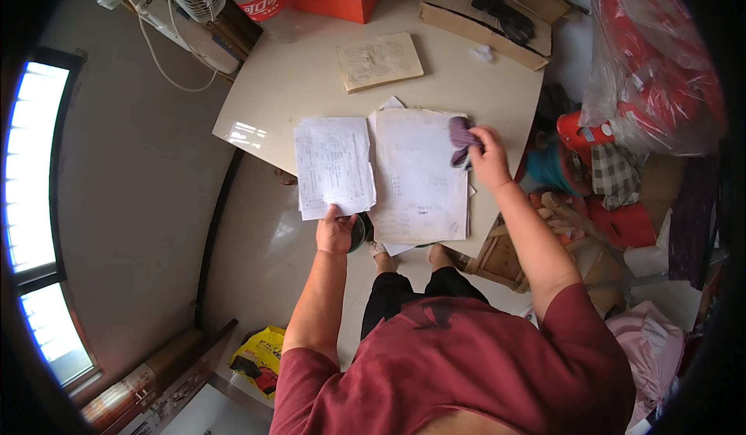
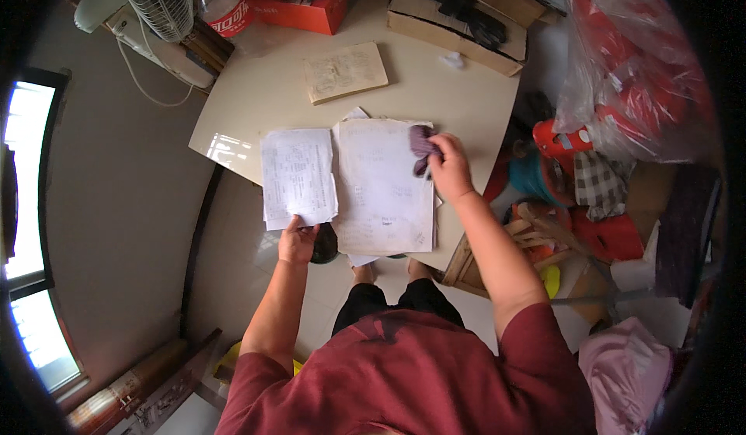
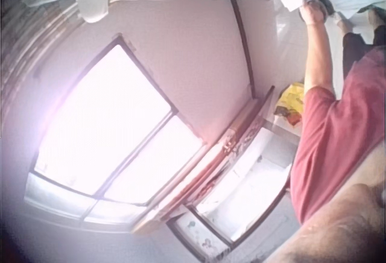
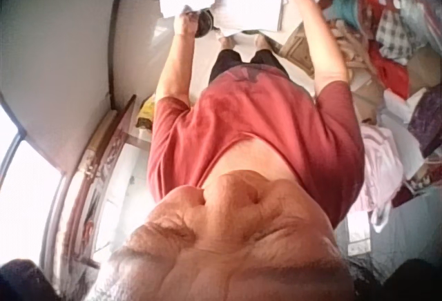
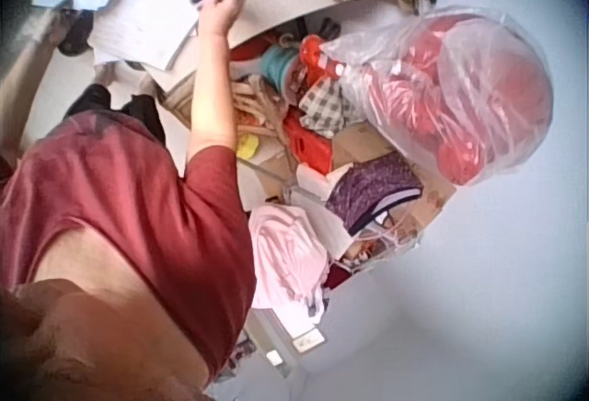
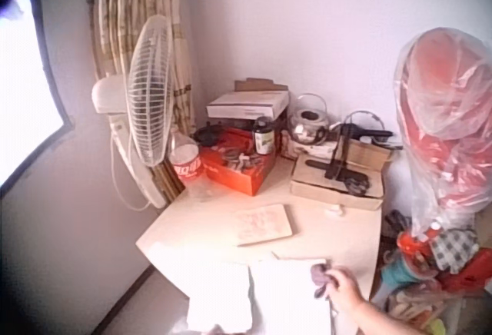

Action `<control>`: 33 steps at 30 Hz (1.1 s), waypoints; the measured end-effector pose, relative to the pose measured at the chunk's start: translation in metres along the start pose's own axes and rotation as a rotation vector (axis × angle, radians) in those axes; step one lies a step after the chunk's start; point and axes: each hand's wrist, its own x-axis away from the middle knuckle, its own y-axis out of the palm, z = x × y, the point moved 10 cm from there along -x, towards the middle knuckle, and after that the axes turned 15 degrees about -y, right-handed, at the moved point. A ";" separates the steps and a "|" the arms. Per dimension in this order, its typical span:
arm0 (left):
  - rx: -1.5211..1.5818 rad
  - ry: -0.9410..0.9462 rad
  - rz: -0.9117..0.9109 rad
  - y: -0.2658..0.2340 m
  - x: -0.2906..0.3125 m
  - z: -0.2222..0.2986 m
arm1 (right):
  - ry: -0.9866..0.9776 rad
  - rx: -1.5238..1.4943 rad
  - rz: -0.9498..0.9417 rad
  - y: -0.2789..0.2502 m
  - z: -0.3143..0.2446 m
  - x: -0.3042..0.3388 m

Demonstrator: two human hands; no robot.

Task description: The person moves books and a tangled cord on top of a storage unit, picks up and looks inside bags on a desk, sorts through clothes on a rack, and flips through a stack of papers.

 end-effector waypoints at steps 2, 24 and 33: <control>-0.002 -0.002 0.021 0.007 0.003 -0.005 | -0.119 0.056 -0.141 0.042 -0.019 0.003; 0.077 -0.014 0.006 -0.020 0.026 -0.014 | -0.006 0.455 -0.410 0.016 0.017 0.022; -0.071 -0.123 -0.201 0.049 0.054 -0.058 | 1.035 -1.126 -0.251 0.093 -0.040 0.081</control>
